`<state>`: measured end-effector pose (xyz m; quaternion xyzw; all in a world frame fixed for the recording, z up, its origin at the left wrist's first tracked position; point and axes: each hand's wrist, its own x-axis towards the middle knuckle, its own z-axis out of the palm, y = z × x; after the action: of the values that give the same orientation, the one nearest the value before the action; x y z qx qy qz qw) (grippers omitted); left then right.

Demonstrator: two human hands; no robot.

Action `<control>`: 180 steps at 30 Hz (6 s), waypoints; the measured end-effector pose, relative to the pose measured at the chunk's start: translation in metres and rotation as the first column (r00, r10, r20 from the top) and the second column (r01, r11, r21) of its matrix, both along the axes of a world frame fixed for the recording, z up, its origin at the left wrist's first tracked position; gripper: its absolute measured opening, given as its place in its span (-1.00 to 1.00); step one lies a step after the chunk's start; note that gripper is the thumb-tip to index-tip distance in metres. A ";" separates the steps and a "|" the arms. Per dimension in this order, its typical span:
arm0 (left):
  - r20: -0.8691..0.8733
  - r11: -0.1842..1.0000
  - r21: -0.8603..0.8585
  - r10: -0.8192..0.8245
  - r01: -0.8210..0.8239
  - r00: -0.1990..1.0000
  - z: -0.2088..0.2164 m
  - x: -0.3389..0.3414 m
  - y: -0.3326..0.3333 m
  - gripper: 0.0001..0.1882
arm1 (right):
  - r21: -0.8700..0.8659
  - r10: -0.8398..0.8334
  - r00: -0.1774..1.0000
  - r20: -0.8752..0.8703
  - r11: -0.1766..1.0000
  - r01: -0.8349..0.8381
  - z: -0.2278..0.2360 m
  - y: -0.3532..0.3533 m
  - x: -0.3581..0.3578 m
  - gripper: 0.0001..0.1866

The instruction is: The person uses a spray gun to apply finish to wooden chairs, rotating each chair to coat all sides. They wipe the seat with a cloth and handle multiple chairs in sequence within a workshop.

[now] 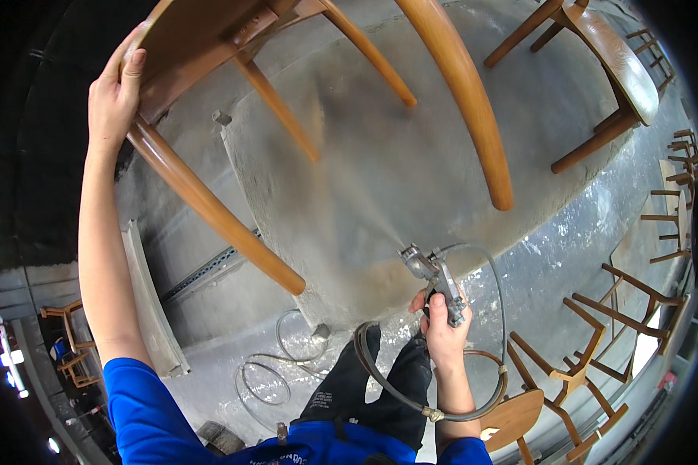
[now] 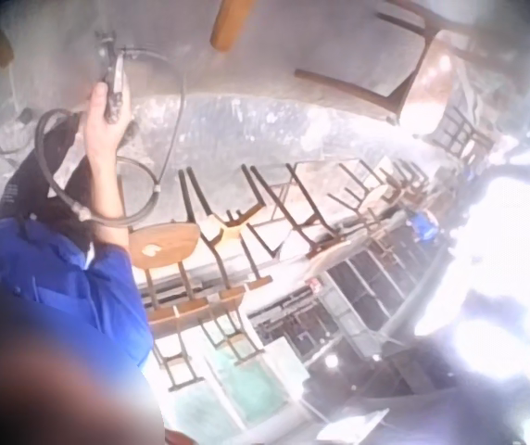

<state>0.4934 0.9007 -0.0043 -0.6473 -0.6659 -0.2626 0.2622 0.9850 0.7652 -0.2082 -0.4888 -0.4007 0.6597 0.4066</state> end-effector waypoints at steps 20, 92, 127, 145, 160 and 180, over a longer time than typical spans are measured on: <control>-0.082 0.948 -0.257 0.175 -0.190 0.981 0.023 0.097 0.070 -0.48 | -0.115 0.019 0.994 0.108 0.993 -0.006 -0.027 -0.075 0.029 -0.57; 0.774 0.005 -0.608 0.229 0.794 0.591 -0.306 0.703 -0.131 -0.58 | -0.371 0.291 0.954 0.075 0.896 -0.245 0.128 0.252 0.493 -0.31; 0.766 0.836 -0.526 0.387 0.155 0.513 -0.040 0.748 0.009 -0.76 | 0.301 0.291 0.889 0.353 0.865 -0.402 0.302 0.337 0.562 -0.44; 0.947 0.919 -0.101 -0.030 0.382 0.321 -0.014 0.645 -0.054 -0.75 | 0.493 -0.105 0.795 0.597 0.830 -0.260 0.397 0.228 0.430 -0.56; 0.970 0.990 0.004 -0.039 0.142 0.241 -0.035 0.562 -0.124 -0.78 | 0.471 0.205 0.916 0.346 0.806 -0.358 0.366 0.182 0.301 -0.48; 0.917 0.967 -0.252 0.246 -0.021 0.315 -0.008 0.609 -0.049 -0.81 | 0.230 0.224 0.974 0.021 0.947 -0.223 0.297 0.327 0.343 -0.31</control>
<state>1.1021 0.8519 -0.0119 -0.3394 -0.7671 -0.4999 -0.2158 1.3276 1.0921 0.0891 -0.3881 -0.5263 0.6516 0.3845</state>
